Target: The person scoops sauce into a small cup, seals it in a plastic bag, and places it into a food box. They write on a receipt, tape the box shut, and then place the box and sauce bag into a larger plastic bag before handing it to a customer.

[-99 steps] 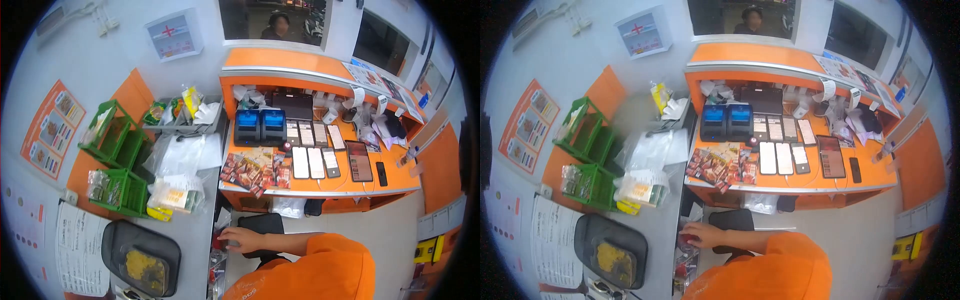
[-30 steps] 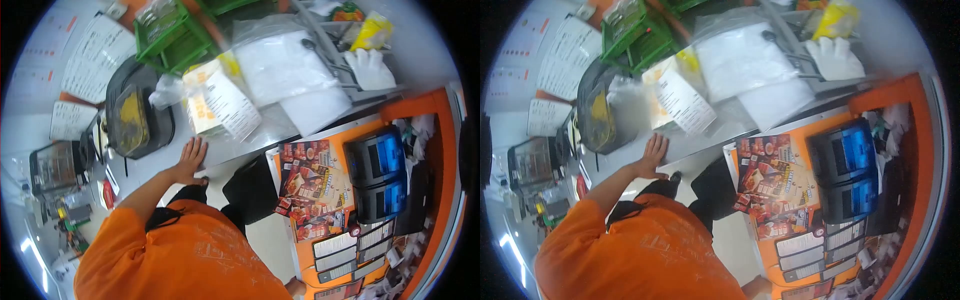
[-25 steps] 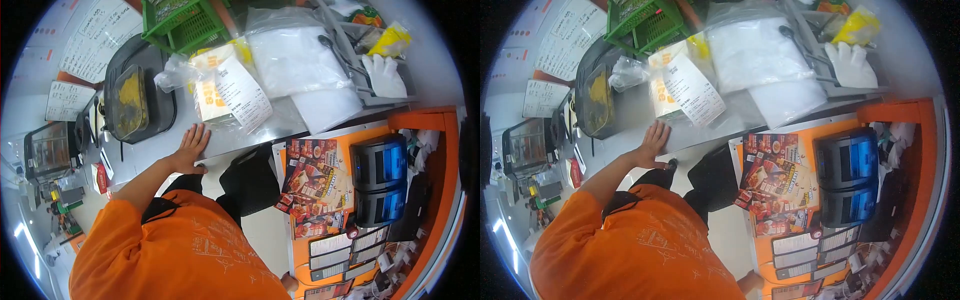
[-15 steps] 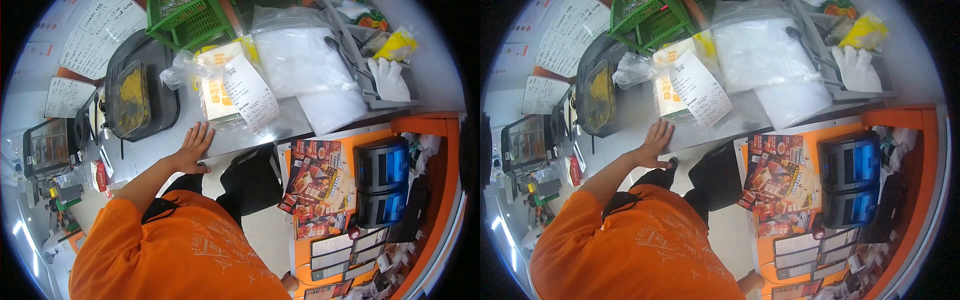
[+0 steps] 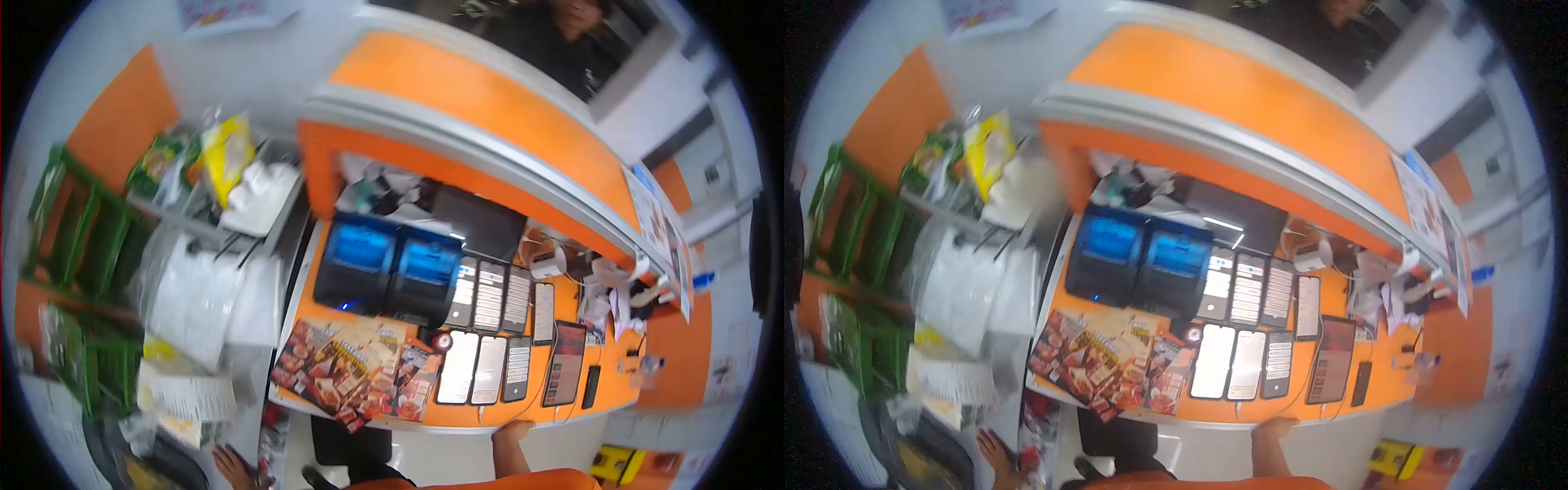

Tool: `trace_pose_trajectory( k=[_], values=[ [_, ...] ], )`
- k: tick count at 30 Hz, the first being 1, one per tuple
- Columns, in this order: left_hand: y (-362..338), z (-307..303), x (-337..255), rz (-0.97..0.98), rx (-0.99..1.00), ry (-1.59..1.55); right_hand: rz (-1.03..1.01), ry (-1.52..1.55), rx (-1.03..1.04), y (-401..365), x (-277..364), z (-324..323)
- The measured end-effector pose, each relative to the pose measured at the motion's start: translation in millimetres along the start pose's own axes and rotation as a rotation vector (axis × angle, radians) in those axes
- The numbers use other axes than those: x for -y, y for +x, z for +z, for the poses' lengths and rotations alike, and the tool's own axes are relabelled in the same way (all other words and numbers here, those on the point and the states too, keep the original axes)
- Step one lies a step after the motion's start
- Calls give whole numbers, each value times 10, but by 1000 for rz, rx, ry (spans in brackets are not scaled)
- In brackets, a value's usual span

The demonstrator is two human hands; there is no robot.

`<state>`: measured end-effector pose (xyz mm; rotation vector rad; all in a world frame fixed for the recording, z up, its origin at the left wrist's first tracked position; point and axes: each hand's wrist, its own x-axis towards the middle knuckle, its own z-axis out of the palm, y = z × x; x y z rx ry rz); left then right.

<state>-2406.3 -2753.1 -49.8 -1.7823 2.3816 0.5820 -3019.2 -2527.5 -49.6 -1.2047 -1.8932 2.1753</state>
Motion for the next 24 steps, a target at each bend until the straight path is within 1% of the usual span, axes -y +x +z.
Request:
trace_pose_trajectory(
  k=[1,2,3,6,8,15,17,21,23,24],
  values=[
    [59,754,669,156,-356,712,5,9,146,-32,1,71],
    [18,673,594,93,-310,581,19,49,138,-92,19,108],
    [61,632,580,74,-282,580,28,71,127,-84,-5,94],
    [149,595,561,60,-275,674,37,101,129,-4,-3,74],
    [194,565,575,62,-285,737,22,142,189,-4,-25,56],
    [211,600,674,75,-310,945,35,113,179,-66,19,93],
    [195,620,706,83,-321,1001,7,84,97,-178,70,168],
    [134,655,762,122,-363,1147,13,133,156,-136,45,111],
    [104,691,780,139,-387,1216,41,-62,-14,-191,105,147],
    [85,681,732,134,-388,1216,40,-61,-9,-194,107,165]
  ],
)
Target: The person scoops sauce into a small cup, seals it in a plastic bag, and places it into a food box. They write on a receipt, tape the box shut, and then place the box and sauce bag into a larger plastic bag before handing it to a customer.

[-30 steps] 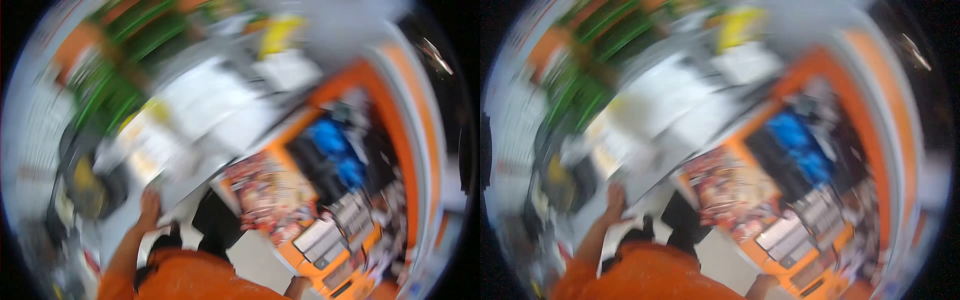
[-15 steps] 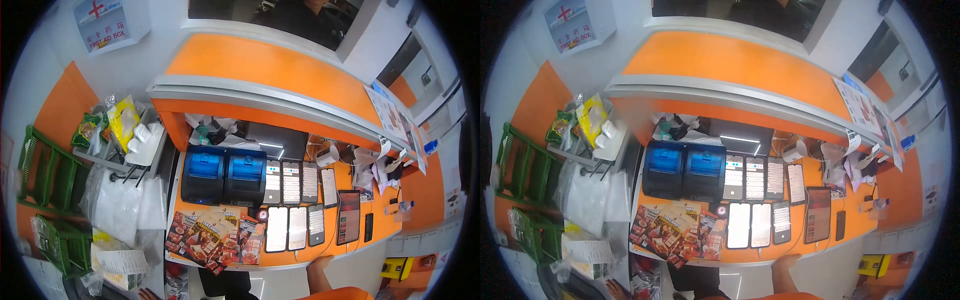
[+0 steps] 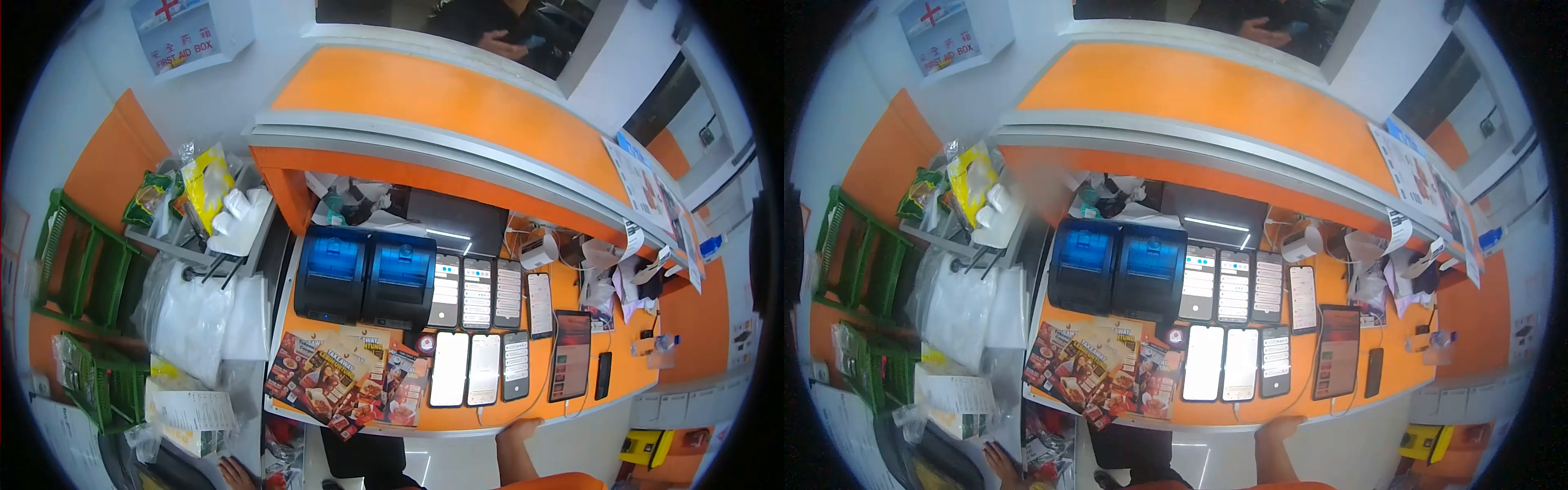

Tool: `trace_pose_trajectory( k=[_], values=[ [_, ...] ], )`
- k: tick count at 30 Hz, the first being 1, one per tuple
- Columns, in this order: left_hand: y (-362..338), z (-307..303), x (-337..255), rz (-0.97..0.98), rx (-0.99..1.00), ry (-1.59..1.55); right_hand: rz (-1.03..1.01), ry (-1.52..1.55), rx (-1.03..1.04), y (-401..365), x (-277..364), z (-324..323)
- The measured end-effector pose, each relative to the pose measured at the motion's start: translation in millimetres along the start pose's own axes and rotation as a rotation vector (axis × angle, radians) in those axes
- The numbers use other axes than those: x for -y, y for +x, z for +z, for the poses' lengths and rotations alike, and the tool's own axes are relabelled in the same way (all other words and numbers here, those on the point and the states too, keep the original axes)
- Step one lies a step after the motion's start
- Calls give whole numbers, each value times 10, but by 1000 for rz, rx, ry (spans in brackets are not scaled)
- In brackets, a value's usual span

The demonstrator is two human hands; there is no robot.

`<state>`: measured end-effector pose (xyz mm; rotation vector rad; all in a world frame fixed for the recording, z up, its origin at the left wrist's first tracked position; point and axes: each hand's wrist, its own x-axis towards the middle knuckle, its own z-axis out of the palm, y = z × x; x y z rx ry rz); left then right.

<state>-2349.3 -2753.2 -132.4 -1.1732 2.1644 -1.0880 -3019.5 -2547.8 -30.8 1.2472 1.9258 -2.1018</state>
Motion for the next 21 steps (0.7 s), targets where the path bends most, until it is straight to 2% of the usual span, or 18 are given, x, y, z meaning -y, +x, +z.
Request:
trace_pose_trajectory(
  k=[5,8,9,12,13,15,16,17,19,21],
  values=[
    [193,-614,223,-176,435,-1137,-43,28,-31,71,-76,-33],
    [252,-856,341,-127,364,-1257,-25,27,-45,-27,-33,7],
    [294,-898,324,-130,374,-1211,-32,24,-14,164,-114,-35],
    [345,-1044,334,-153,353,-1195,-64,148,310,1510,-554,-417],
    [271,-781,215,-63,53,-1183,-45,40,328,1440,-523,-410],
    [312,-940,249,-176,185,-1247,-5,-254,379,1278,-387,-471],
    [275,-1073,276,-206,58,-1274,0,-384,431,1260,-314,-484],
    [300,-1254,406,-261,68,-1341,-6,-503,481,1238,-267,-479],
    [237,-1583,532,-295,247,-1382,6,-686,590,1198,-282,-390],
    [6,-1695,483,-267,164,-1461,13,-830,665,1091,-346,-380]
  ],
)
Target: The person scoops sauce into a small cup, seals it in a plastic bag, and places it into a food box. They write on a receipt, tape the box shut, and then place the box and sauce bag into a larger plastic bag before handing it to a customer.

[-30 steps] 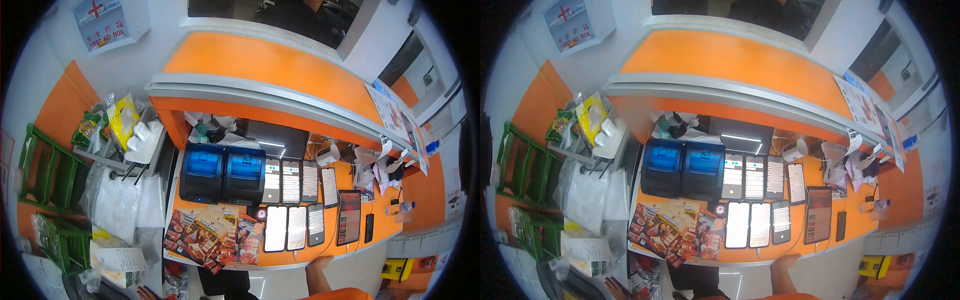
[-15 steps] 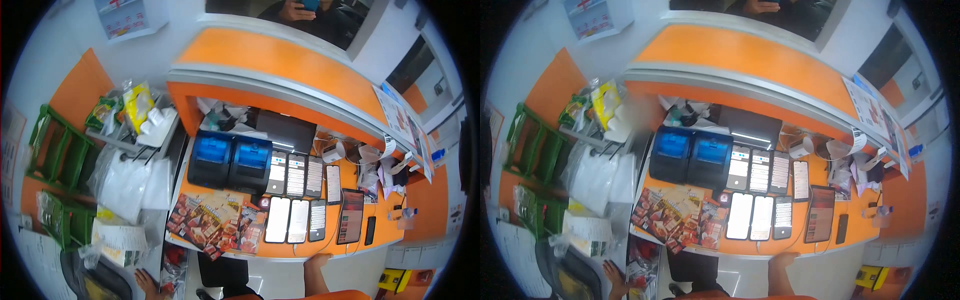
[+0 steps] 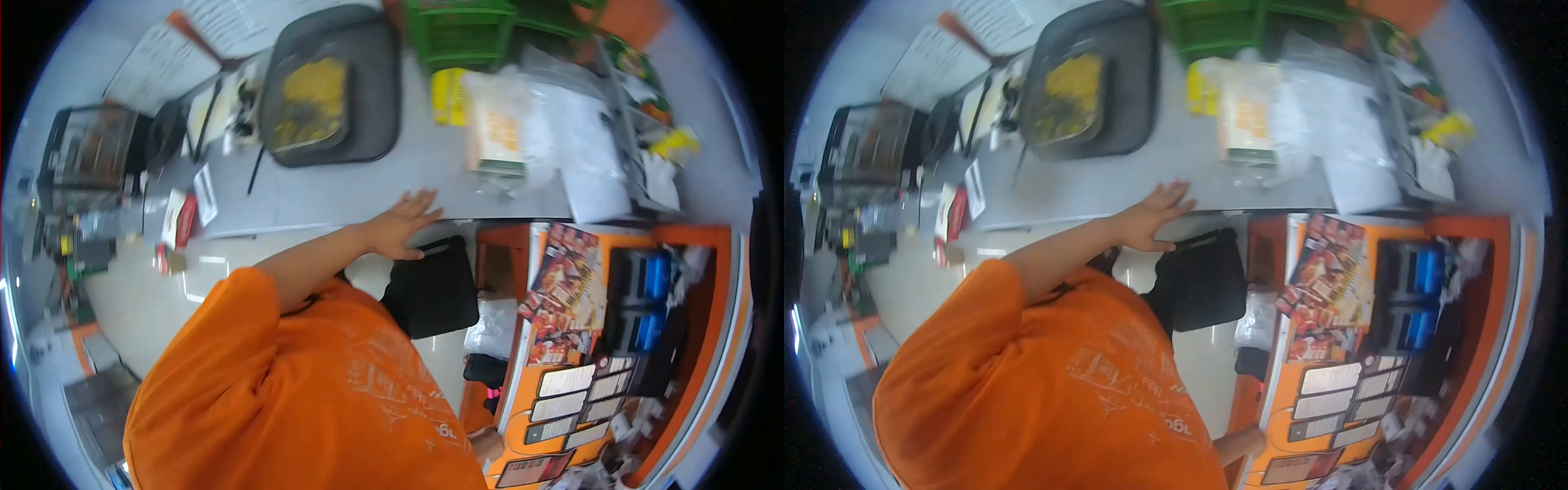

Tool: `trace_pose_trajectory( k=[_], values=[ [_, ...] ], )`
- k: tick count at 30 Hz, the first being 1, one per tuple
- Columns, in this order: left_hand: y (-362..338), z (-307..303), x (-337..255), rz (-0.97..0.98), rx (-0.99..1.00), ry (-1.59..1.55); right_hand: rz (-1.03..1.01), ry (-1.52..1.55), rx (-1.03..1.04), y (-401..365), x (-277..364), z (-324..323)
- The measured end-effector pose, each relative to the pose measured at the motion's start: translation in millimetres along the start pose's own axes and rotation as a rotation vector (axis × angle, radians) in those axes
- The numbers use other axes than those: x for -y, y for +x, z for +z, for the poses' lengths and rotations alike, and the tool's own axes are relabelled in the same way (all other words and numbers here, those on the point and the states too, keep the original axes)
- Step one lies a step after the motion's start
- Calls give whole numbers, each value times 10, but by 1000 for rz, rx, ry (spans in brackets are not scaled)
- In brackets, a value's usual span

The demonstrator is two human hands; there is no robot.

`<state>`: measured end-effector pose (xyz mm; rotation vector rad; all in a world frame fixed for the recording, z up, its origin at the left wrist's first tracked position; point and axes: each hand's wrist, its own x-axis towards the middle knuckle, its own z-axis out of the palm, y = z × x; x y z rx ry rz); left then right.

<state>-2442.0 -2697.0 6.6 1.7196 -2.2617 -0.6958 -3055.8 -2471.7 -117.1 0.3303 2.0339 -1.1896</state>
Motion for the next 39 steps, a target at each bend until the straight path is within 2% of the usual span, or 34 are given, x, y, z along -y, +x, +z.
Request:
trace_pose_trajectory(
  k=[1,3,7,9,10,13,17,19,20,22,23,24,26,27,31,39],
  values=[
    [-173,-5,1,-40,-9,-17,3,-67,39,-35,-7,65],
    [-467,-82,94,47,24,-309,13,-183,110,-139,-17,230],
    [-1284,-261,318,-178,-77,-323,-1,-416,247,-348,-33,610],
    [-1667,-396,527,-294,-288,-326,-17,-513,300,-472,-51,812],
    [-1846,-437,640,-318,-299,-327,-25,-556,324,-547,-67,915],
    [-2557,-502,1089,-558,-616,-226,-72,-693,385,-897,-135,1264],
    [-3287,-670,1570,-667,-774,-2,-118,-847,448,-1308,-282,1670],
    [-3537,-736,1846,-977,-1035,212,-144,-914,473,-1535,-377,1828],
    [-3664,-734,2021,-991,-1036,200,-158,-947,483,-1647,-433,1887],
    [-3901,-704,2399,-1086,-1164,180,-197,-999,501,-1880,-531,2002],
    [-4003,-646,2561,-1102,-1085,299,-214,-1030,514,-1988,-599,2057],
    [-4053,-606,2619,-1113,-1086,285,-235,-1054,520,-2088,-646,2088],
    [-4076,-506,2708,-1023,-1066,72,-274,-1105,545,-2276,-743,2147],
    [-4074,-521,2683,-999,-1056,86,-298,-1121,551,-2380,-792,2171],
    [-4062,-437,2731,-908,-1135,97,-350,-1186,571,-2731,-953,2215],
    [-4099,-456,2712,-922,-1111,73,-367,-1261,582,-3081,-1136,2010]
  ],
)
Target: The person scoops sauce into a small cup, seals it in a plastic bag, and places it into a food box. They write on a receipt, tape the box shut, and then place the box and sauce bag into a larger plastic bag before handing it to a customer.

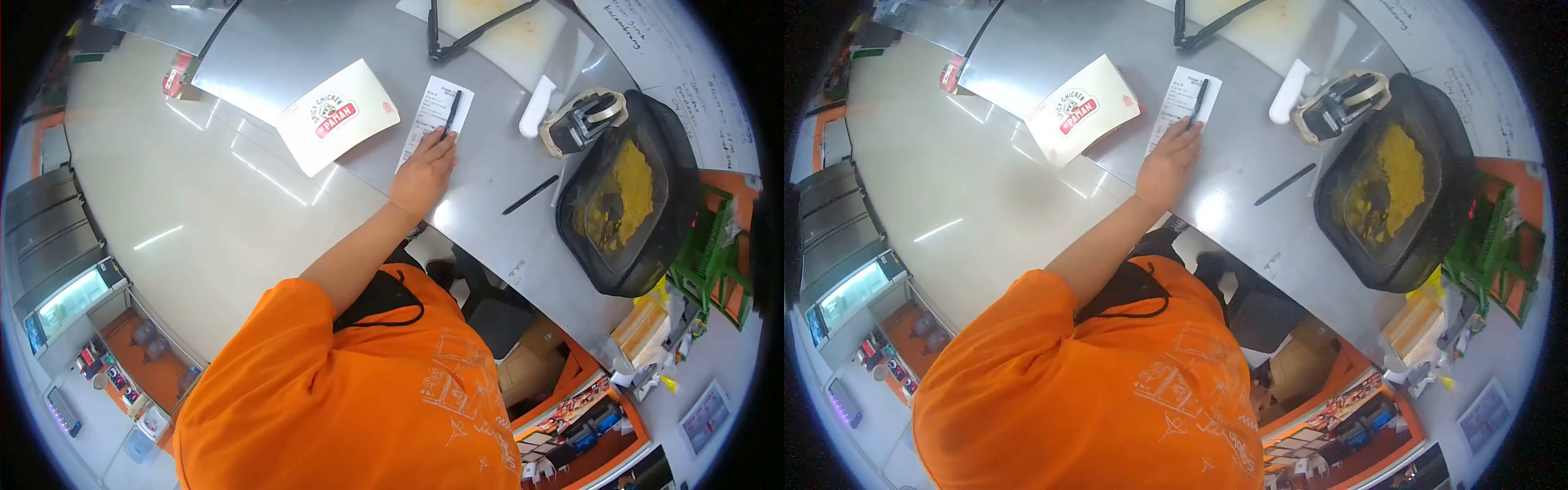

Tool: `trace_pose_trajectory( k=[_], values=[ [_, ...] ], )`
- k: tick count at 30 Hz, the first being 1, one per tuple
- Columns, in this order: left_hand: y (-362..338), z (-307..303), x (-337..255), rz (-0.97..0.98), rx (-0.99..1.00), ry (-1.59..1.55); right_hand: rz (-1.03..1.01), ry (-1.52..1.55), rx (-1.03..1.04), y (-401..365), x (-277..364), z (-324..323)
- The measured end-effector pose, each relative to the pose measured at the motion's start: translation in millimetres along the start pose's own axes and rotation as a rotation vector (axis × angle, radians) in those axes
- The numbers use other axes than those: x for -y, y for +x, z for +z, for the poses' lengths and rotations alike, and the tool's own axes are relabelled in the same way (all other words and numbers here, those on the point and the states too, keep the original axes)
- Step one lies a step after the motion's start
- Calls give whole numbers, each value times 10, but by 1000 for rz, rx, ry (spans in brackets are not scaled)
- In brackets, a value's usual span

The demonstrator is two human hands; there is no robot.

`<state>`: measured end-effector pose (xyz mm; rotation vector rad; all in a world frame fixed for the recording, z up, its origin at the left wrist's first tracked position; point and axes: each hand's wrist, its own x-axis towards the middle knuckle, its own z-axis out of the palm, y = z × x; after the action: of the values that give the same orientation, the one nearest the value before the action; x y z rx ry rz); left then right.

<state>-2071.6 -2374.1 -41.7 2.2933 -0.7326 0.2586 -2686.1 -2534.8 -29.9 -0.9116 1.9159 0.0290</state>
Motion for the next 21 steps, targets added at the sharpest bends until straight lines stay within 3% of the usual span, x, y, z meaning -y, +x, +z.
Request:
trace_pose_trajectory(
  k=[10,11,12,13,15,17,20,21],
  values=[
    [-2,-23,5,-27,23,-78,-96,-145,66,-117,-112,156],
    [21,-9,-4,-59,41,-124,-282,-277,136,5,-91,230],
    [18,-3,-15,-65,50,-99,-1140,-672,171,-167,158,553],
    [9,-1,1,-57,62,-85,-513,-392,164,-372,544,789],
    [-16,51,58,10,43,-51,-1016,-406,291,-812,1397,1568],
    [34,-51,-70,106,29,22,-1293,-445,456,-1724,2370,2239],
    [-133,-254,192,186,161,207,-1372,-679,707,-2456,3021,3105],
    [-281,-519,94,122,-70,-209,-1635,-673,676,-2303,2969,3579]
  ],
)
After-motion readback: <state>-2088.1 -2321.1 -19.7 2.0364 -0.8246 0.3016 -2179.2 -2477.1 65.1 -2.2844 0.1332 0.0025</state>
